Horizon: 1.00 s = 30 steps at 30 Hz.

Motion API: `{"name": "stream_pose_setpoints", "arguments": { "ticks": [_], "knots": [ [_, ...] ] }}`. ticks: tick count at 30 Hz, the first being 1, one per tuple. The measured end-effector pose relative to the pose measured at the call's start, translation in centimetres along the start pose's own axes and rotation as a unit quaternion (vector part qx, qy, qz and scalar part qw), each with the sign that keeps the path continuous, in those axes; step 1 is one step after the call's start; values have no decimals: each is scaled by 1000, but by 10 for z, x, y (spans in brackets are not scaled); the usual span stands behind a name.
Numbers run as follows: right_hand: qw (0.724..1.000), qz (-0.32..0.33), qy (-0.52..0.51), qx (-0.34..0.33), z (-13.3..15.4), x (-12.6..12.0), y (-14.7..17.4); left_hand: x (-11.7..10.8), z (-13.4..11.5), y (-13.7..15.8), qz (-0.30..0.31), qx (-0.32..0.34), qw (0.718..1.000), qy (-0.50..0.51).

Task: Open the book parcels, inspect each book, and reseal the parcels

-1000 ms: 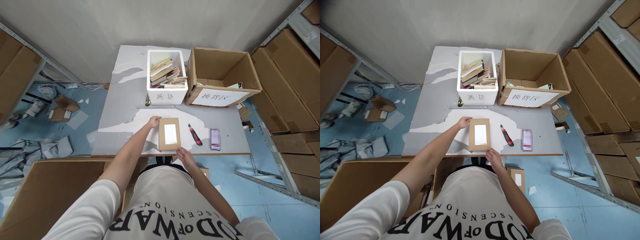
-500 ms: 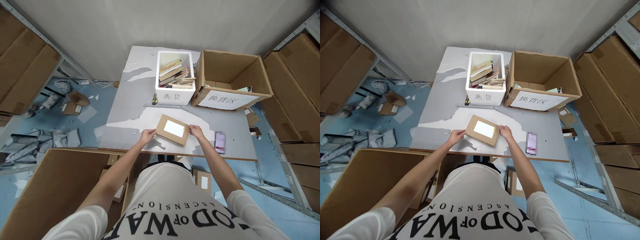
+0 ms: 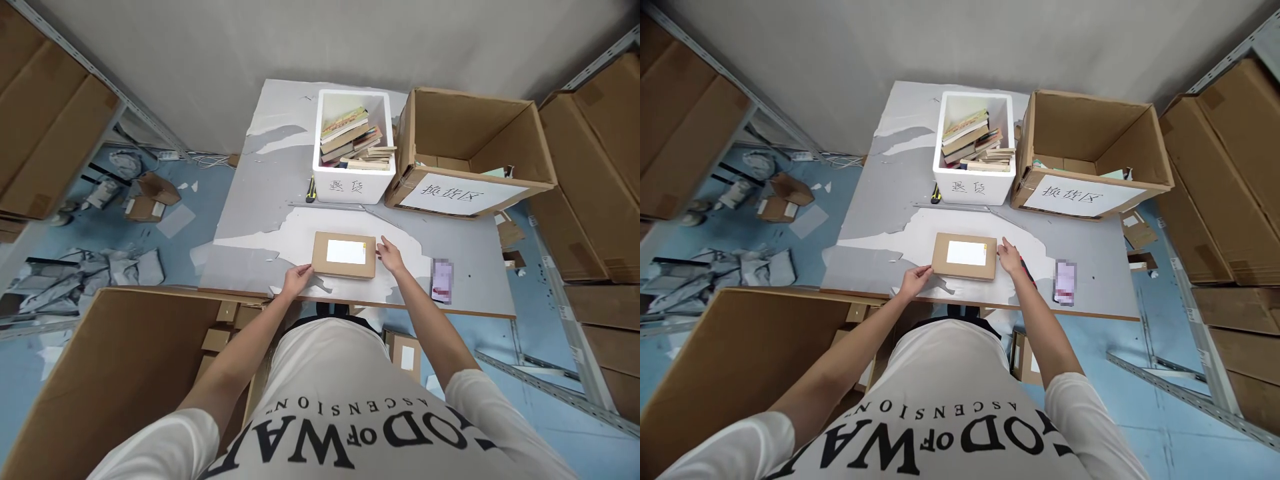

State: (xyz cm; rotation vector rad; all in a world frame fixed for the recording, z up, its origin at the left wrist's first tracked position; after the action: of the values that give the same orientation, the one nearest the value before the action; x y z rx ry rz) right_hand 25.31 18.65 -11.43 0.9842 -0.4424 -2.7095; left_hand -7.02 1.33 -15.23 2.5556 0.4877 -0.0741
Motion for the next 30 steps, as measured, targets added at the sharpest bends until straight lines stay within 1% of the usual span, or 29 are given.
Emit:
{"name": "stream_pose_setpoints", "arguments": {
  "ticks": [3, 5, 7, 9, 12, 15, 19, 22, 24, 27, 30],
  "knots": [
    [998, 0, -62, 14, -40, 3, 24, -5, 7, -6, 6, -2, 1000, -12],
    [997, 18, -72, 19, -62, 14, 45, -7, 12, -7, 10, 1, 1000, -19],
    [996, 43, -79, 24, -76, 29, 64, -5, 16, -7, 15, 7, 999, -28],
    [993, 59, -100, 29, -79, 45, 76, 0, 17, -6, 24, 19, 999, -37],
    [987, 74, -142, 19, -66, 64, 82, 13, 15, -4, 56, 46, 996, -46],
    [988, 62, -141, 11, -51, 69, 80, 22, 11, -2, 75, 53, 995, -50],
    [991, 37, -129, 14, -42, 61, 80, 20, 4, 2, 60, 52, 993, -83],
    [991, 36, -130, -22, -28, 50, 80, 16, -9, 9, 40, 80, 990, -108],
    [991, 35, -122, -49, -14, 40, 82, 10, -21, 15, 12, 101, 988, -119],
    [996, 30, -55, -69, 6, 25, 85, 1, -44, 26, -31, 121, 982, -145],
    [995, 16, 79, -57, 22, 9, 88, -6, -74, 35, -58, 146, 970, -186]
  ]
}}
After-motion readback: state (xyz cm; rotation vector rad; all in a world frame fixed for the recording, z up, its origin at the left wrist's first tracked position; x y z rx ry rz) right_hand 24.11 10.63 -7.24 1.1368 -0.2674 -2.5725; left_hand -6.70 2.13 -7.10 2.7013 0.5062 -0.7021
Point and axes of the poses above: each hand's wrist, its own y-axis away from the middle knuckle, its own x-axis out of the palm, z = x × y, the point moved 9 cm from there along -y, towards the middle knuckle, and after that the axes turned 7 degrees about y, right-handed, at the moved point
